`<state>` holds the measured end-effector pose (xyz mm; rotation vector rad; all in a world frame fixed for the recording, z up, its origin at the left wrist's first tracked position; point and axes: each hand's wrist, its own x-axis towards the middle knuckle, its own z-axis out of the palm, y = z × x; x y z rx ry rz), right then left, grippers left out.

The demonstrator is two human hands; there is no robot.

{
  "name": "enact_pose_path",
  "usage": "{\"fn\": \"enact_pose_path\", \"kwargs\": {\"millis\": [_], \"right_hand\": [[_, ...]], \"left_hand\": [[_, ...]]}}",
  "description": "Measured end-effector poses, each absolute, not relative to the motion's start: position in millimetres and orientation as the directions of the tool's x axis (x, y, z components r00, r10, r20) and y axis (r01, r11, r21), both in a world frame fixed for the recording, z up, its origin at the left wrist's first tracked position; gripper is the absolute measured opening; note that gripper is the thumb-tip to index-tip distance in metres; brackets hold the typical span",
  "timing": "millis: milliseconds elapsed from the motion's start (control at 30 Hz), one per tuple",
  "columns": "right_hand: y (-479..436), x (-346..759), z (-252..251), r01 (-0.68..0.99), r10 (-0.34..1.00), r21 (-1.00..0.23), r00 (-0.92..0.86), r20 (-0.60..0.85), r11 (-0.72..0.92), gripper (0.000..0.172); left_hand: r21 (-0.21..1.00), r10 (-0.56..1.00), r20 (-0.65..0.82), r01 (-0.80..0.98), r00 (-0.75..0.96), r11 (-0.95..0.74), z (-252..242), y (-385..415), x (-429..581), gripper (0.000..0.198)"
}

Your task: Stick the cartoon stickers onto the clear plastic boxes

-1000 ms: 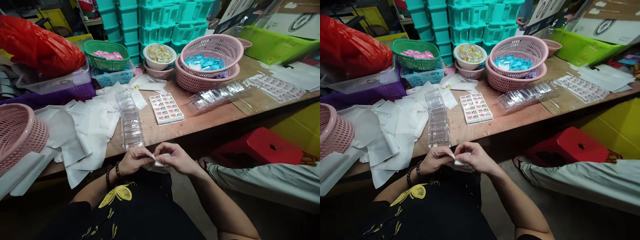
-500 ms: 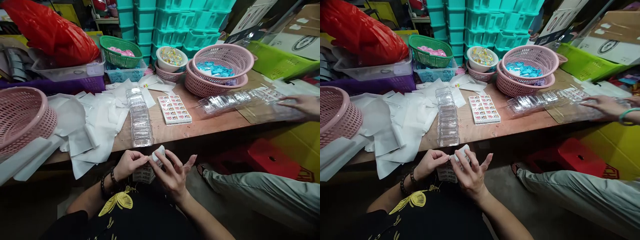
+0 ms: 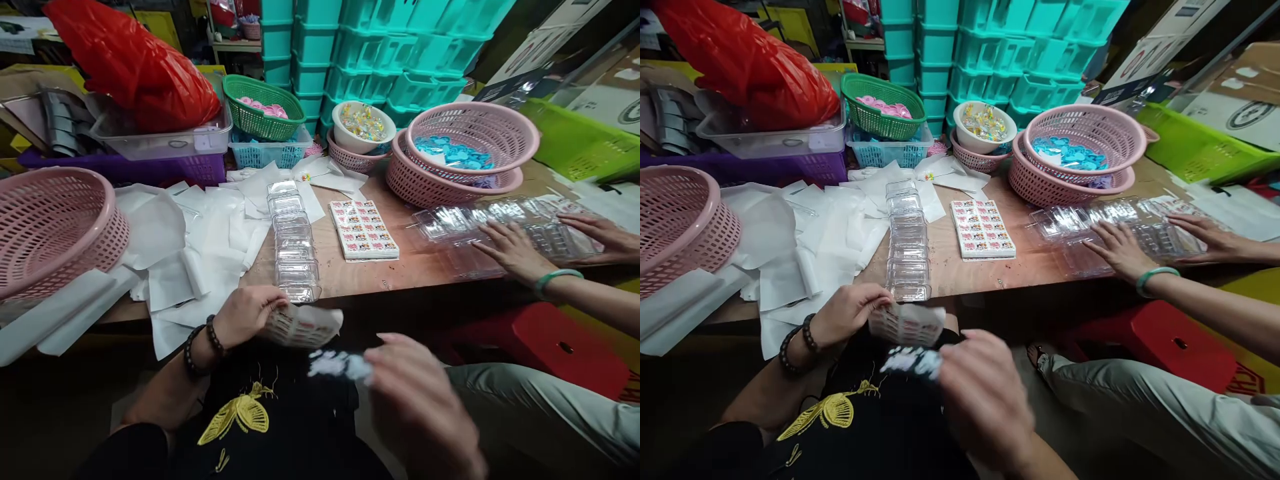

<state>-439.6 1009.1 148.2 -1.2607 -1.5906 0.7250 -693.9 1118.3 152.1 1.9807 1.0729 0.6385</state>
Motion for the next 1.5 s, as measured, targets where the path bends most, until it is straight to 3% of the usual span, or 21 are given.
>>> {"fn": "enact_pose_path", "kwargs": {"millis": [67,100,200,300,833,1100,1500], "right_hand": [[1042,-441,165,0.278,0.938,-0.942,0.23,0.258,0.191,0.009],[1063,-444,170,0.205,0.957,-0.974,0.247,0.15,0.099,0.016],[1120,-459,170,-0.02,0.978,-0.978,0.009,-0.207,-0.207,0.039],[1149,-473,156,-0.08,0.924,-0.924,-0.12,-0.363,-0.373,0.046],[1159,-480,137,0.056,0.942,-0.947,-0.102,-0.32,-0.316,0.046],[1159,-482,138,0.108,0.949,-0.953,-0.112,-0.294,-0.282,0.047],[1161,-478,136,0.078,0.94,-0.95,-0.145,-0.31,-0.301,0.041]], "left_hand": [[0.621,0.787,0.194,0.547,0.586,-0.561,153,1117,-697,0.025],[0.547,0.759,0.235,0.563,0.607,-0.619,151,1114,-697,0.026],[0.431,0.758,0.362,0.623,0.543,-0.653,139,1105,-692,0.024],[0.426,0.788,0.454,0.675,0.417,-0.603,123,1097,-689,0.019],[0.51,0.781,0.463,0.596,0.418,-0.621,96,1103,-690,0.015],[0.475,0.768,0.446,0.606,0.46,-0.638,95,1105,-688,0.015],[0.559,0.788,0.434,0.556,0.436,-0.615,96,1108,-690,0.017]]}}
